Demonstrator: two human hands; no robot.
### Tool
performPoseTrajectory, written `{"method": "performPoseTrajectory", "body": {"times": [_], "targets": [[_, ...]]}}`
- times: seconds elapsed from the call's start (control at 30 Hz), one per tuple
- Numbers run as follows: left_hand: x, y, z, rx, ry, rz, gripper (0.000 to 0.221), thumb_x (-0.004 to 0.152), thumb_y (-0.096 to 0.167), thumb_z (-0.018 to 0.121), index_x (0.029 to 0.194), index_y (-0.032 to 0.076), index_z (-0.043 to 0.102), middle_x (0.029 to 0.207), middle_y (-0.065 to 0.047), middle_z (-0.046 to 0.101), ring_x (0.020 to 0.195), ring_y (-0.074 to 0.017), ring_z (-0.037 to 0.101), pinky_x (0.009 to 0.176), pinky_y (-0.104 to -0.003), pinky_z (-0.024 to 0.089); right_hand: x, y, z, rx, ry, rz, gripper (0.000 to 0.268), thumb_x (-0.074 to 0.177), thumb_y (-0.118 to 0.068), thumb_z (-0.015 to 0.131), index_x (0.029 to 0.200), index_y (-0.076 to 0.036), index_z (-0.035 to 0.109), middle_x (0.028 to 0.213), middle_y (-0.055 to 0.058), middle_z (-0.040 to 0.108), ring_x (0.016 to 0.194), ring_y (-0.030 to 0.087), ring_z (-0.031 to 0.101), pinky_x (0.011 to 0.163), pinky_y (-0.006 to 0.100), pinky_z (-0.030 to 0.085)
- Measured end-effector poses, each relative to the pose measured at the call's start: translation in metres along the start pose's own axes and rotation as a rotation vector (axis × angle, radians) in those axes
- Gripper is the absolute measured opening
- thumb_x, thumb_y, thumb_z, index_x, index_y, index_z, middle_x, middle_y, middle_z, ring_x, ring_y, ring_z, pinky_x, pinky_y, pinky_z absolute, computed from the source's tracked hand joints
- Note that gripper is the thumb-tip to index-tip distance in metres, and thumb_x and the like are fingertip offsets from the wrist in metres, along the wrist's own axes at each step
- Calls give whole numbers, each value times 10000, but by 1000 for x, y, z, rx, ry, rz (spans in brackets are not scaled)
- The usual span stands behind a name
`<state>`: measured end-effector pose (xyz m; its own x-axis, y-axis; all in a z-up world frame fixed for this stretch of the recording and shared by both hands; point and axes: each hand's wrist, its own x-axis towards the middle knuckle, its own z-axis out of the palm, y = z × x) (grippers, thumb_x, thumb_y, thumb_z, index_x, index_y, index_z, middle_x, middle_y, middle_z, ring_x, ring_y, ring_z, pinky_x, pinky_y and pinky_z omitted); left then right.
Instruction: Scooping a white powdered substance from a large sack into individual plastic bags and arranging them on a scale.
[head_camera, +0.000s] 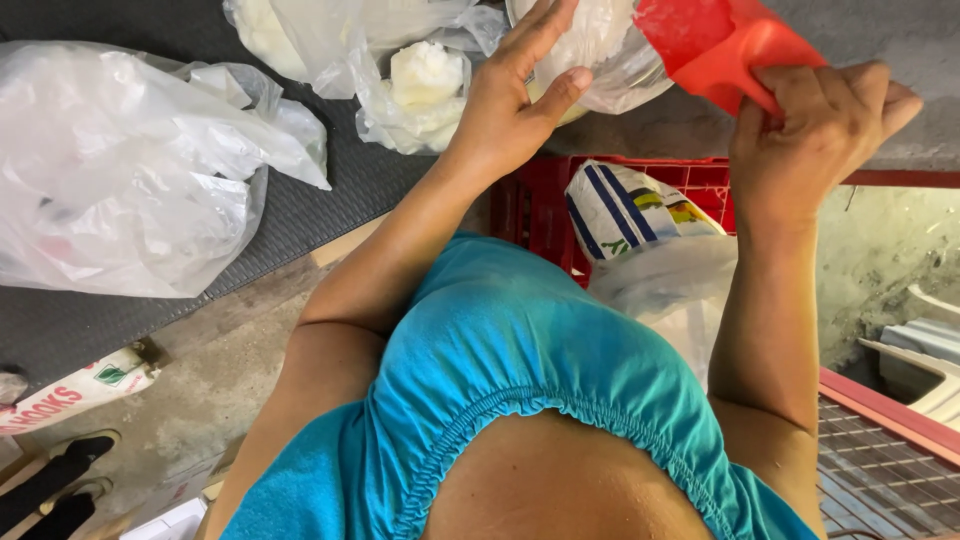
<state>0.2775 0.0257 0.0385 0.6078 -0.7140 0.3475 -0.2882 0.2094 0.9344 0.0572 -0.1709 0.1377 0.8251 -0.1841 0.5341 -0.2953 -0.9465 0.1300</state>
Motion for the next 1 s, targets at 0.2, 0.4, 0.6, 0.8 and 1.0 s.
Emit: {"method": "performPoseTrajectory", "body": {"times": [0.2, 0.4, 0.6, 0.8, 1.0], "targets": [[-6, 0, 4, 12, -6, 26, 583, 1113, 245, 740, 1600, 101, 453, 1677, -154, 452, 1556, -277, 409, 1300, -356, 365, -6, -10, -7, 25, 73, 101, 265, 772, 48, 723, 975, -122, 738, 896, 31, 634, 1020, 250, 527, 1036, 392, 294], [-15, 5, 10, -17, -17, 19, 649, 1113, 218, 738, 1647, 124, 382, 1664, -141, 399, 1559, -264, 427, 1301, -351, 373, -21, -7, 0, 98, 35, 168, 297, 745, 50, 690, 982, -123, 741, 921, 3, 678, 997, 219, 559, 1015, 401, 302], [-28, -8, 19, 87, 12, 37, 644, 1112, 204, 776, 1599, 113, 365, 1675, -164, 355, 1593, -302, 337, 1323, -370, 328, -41, -12, -12, 232, 145, 261, 272, 747, 45, 740, 995, -67, 738, 950, 41, 693, 1010, 266, 530, 989, 407, 318], [-38, 20, 34, 240, 98, 77, 667, 1074, 206, 811, 1583, 101, 391, 1663, -179, 356, 1589, -326, 330, 1316, -363, 327, -83, 4, -28, 295, 226, 326, 207, 832, 37, 812, 990, -42, 703, 938, 53, 637, 1006, 269, 512, 1017, 411, 359], [-57, 61, 68, 317, 90, 206, 727, 1086, 239, 815, 1605, 144, 314, 1680, -175, 219, 1533, -341, 259, 1267, -389, 285, -130, 0, -53, 576, 319, 585, 191, 931, 83, 825, 987, 53, 645, 968, 119, 598, 921, 223, 508, 819, 304, 409]]}}
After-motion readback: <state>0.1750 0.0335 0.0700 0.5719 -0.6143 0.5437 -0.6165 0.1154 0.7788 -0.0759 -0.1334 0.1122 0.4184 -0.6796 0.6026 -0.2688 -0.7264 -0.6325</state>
